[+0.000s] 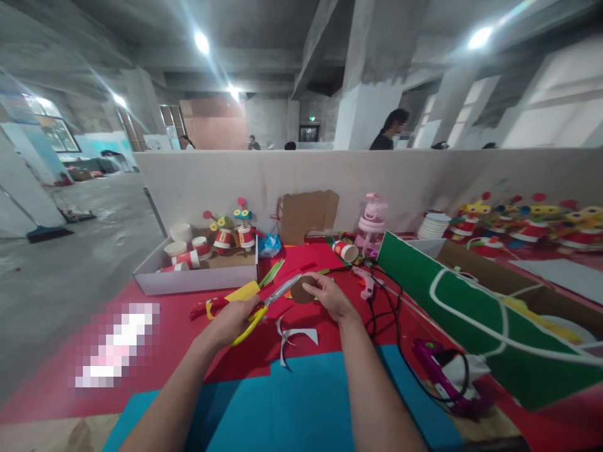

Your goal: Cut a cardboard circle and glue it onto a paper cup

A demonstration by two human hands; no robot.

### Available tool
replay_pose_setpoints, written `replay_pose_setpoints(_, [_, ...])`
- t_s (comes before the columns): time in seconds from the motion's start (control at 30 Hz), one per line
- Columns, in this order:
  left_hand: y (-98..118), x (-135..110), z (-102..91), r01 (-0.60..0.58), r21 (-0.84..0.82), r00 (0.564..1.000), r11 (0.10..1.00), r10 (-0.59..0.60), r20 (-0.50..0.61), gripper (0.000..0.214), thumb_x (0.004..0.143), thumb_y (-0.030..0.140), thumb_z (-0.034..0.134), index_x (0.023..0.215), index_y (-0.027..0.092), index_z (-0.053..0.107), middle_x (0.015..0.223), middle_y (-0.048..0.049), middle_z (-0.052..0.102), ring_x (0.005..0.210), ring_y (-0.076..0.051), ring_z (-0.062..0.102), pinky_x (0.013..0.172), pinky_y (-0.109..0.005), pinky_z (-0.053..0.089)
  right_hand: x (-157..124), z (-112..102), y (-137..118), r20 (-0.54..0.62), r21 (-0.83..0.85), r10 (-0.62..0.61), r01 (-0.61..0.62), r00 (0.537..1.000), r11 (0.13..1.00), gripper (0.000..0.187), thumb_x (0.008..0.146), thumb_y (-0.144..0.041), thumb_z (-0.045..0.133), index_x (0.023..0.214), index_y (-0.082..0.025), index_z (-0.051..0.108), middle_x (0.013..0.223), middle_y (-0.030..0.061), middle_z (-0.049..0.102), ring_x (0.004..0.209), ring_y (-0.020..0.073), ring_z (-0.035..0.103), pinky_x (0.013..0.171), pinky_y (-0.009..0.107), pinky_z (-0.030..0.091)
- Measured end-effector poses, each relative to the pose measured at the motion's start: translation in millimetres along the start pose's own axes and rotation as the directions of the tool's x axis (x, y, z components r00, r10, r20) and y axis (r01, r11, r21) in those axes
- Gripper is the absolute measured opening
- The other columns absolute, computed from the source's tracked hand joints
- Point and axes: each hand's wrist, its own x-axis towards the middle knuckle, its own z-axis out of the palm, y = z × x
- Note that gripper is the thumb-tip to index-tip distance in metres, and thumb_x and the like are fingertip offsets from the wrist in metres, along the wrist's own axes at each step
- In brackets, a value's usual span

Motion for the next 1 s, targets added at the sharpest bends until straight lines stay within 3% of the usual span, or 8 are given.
replay_pose_setpoints(0.6, [-1.2,0.1,0.4,0.061,0.008,0.998,0.998,-0.061,0.023,0.026,0.09,0.039,0.045,0.106,0.021,0.053,0.086,-0.0069,0.066,0.075,-0.022,0.061,0.062,-0.027,0.034,0.8,2.3,-0.2,-0.014,0.027,-0.002,0.002,1.0,1.0,0.032,0.069,-0.035,0.069,0.097,-0.022,0.066,0.092,0.0014,0.069,0.086,0.0193,0.062,0.076,0.03,0.048])
replay_pose_setpoints(1.0, [0.8,-0.4,-0.6,0.044,0.025,0.999,0.999,-0.044,0.022,0.025,0.092,0.042,0.041,0.1,0.02,0.051,0.084,-0.0072,0.066,0.072,-0.021,0.06,0.059,-0.027,0.032,0.3,2.4,-0.8,-0.018,0.024,0.008,-0.007,1.0,1.0,0.031,0.069,-0.035,0.069,0.096,-0.021,0.066,0.091,0.0018,0.069,0.086,0.0193,0.061,0.075,0.03,0.048])
